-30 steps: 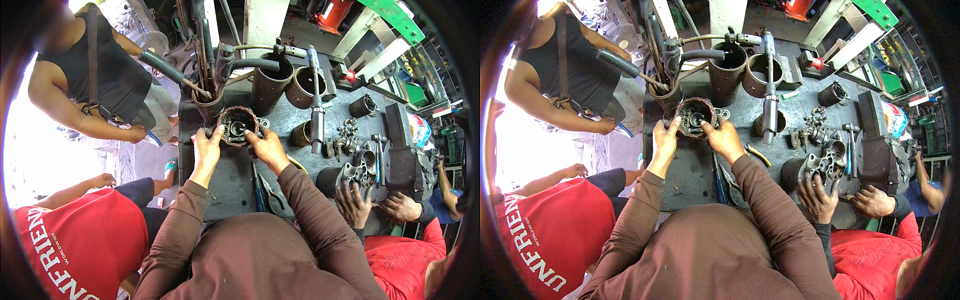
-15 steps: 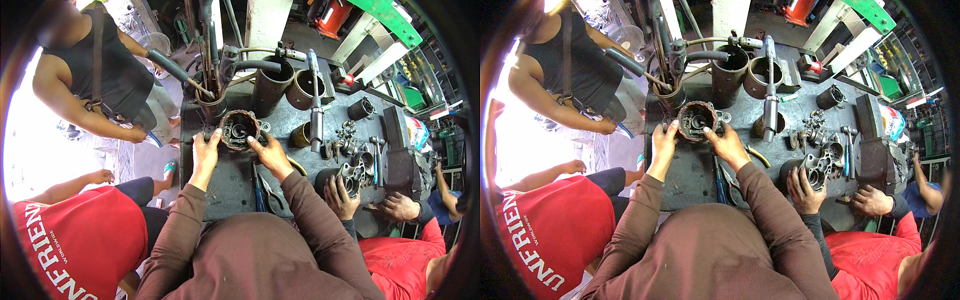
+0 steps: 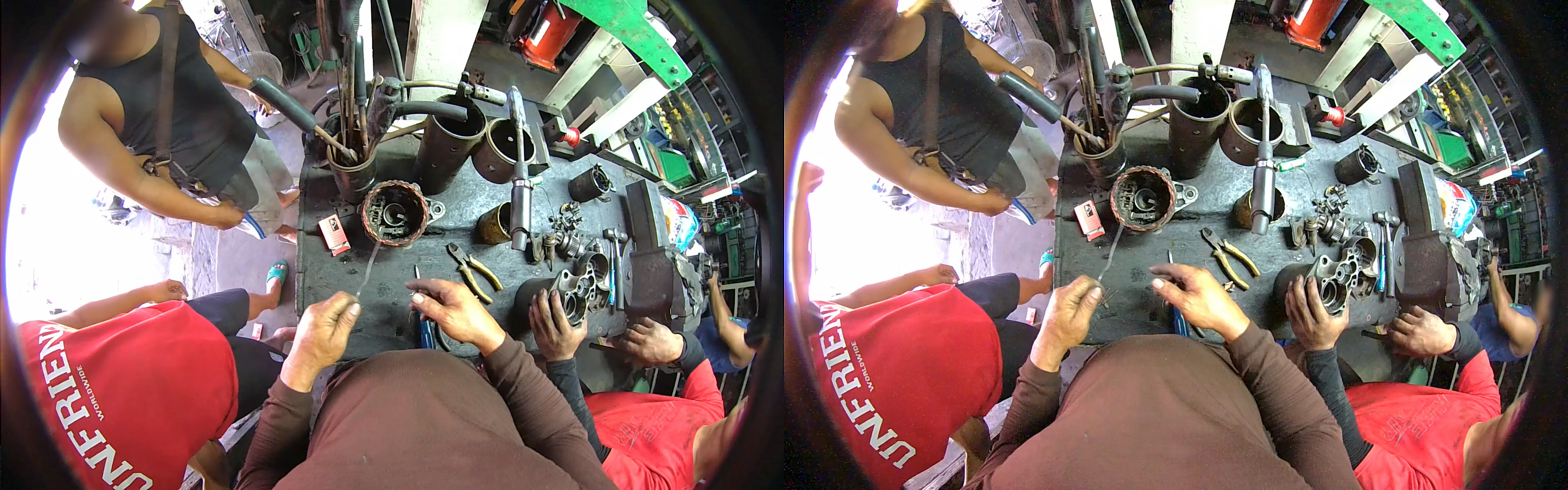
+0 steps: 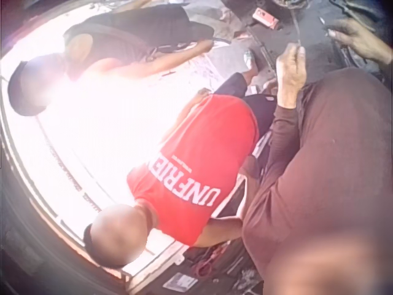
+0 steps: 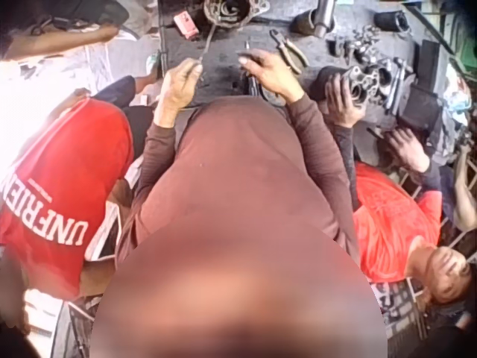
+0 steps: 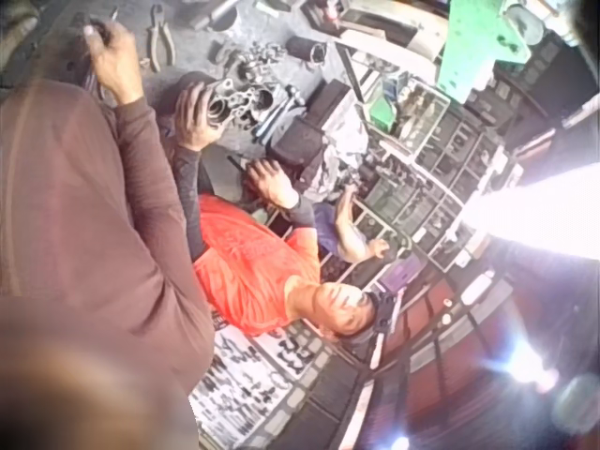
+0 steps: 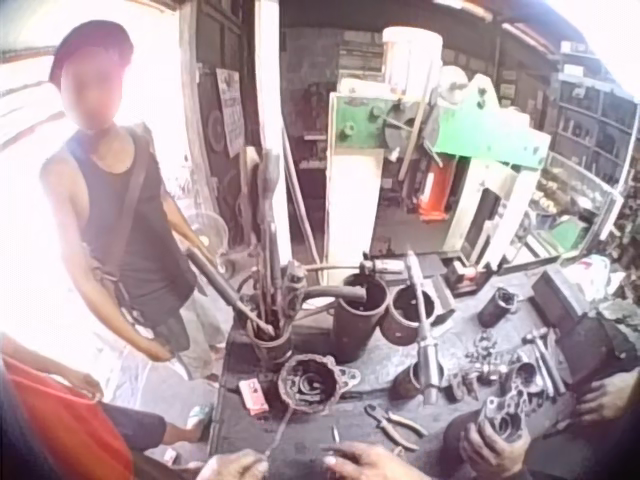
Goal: The person uses a screwdriver and a thin metal wire to manipulate and adjust internal components of a cylindrical mechanical part on a workbench. They repeatedly insert the wire and turn the screwdriver while holding the part steady.
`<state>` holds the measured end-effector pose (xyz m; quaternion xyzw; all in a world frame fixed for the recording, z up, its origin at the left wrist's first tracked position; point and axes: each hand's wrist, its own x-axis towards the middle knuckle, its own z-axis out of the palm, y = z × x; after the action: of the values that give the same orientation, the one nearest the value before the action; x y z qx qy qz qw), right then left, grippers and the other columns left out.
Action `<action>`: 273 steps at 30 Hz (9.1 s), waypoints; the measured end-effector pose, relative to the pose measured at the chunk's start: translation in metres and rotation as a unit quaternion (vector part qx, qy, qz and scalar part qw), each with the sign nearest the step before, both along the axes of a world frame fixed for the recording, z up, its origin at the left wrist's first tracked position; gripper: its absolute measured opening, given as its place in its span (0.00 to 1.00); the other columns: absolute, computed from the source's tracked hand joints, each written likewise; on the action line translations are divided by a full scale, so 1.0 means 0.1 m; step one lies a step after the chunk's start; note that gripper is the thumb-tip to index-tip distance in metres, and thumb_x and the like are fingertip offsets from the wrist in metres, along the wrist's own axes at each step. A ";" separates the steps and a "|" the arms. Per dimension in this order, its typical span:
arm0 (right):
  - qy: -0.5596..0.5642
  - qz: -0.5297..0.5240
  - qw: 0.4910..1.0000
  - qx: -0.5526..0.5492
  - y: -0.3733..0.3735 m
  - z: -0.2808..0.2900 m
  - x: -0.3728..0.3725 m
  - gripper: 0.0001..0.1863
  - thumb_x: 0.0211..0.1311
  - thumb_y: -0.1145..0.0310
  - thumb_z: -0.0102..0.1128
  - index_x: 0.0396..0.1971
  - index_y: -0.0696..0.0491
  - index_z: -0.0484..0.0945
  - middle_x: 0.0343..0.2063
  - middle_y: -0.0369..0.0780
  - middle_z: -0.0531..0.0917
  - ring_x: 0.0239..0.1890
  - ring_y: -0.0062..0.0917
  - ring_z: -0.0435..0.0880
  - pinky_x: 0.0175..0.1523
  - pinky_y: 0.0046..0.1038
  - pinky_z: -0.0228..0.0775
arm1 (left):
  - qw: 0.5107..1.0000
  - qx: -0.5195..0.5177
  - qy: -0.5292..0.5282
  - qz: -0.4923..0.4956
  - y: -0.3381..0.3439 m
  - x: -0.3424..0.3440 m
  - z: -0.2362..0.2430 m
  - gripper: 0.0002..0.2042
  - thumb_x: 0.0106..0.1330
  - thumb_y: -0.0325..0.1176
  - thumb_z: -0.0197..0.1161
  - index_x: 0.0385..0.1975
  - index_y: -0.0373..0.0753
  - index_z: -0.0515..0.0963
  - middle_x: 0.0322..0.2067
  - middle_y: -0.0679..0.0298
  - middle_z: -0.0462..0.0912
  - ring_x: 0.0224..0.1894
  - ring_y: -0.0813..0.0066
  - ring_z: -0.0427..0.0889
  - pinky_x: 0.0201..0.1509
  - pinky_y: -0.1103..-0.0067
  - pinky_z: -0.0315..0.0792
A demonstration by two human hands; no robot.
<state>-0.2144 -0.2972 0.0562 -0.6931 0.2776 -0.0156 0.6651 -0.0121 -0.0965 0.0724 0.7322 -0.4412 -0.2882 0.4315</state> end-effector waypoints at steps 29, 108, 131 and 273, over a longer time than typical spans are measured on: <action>-0.075 -0.119 0.900 0.412 0.07 -0.02 0.32 0.19 0.80 0.66 0.61 0.63 0.61 0.78 0.47 0.45 0.89 0.38 0.25 0.86 0.47 0.29 0.81 | 0.985 -0.054 -0.043 0.158 -0.08 -0.21 0.30 0.08 0.78 0.30 0.63 0.48 0.32 0.84 0.34 0.52 0.88 0.35 0.71 0.87 0.41 0.72 0.78; -0.004 -0.333 0.943 -0.007 -1.14 1.18 -0.25 0.31 0.78 0.52 0.64 0.70 0.56 0.71 0.50 0.41 0.85 0.42 0.26 0.86 0.42 0.34 0.84 | 0.885 -0.195 0.300 0.297 0.06 0.34 -0.28 0.03 0.77 0.29 0.61 0.43 0.38 0.77 0.24 0.74 0.70 0.20 0.88 0.64 0.22 0.84 0.58; 0.016 -0.371 0.912 -0.176 -0.59 0.94 -0.83 0.15 0.61 0.70 0.81 0.41 0.58 0.83 0.28 0.29 0.81 0.30 0.12 0.73 0.34 0.23 0.68 | 0.896 -0.179 0.255 0.316 -0.01 0.38 -0.31 0.10 0.77 0.36 0.65 0.34 0.38 0.78 0.23 0.74 0.72 0.26 0.85 0.71 0.29 0.83 0.65; -0.088 -0.321 0.942 0.030 -1.17 0.91 -0.28 0.20 0.80 0.53 0.60 0.48 0.58 0.81 0.31 0.37 0.85 0.24 0.19 0.82 0.26 0.24 0.75 | 0.878 -0.162 0.390 0.224 -0.06 -0.17 -0.33 0.10 0.76 0.27 0.53 0.51 0.35 0.79 0.31 0.57 0.87 0.29 0.70 0.85 0.34 0.77 0.76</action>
<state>-0.2428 -0.4141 0.1469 -0.5428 0.4258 -0.2810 0.6671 -0.0296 -0.1026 0.0398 0.5597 -0.1021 -0.3703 0.7342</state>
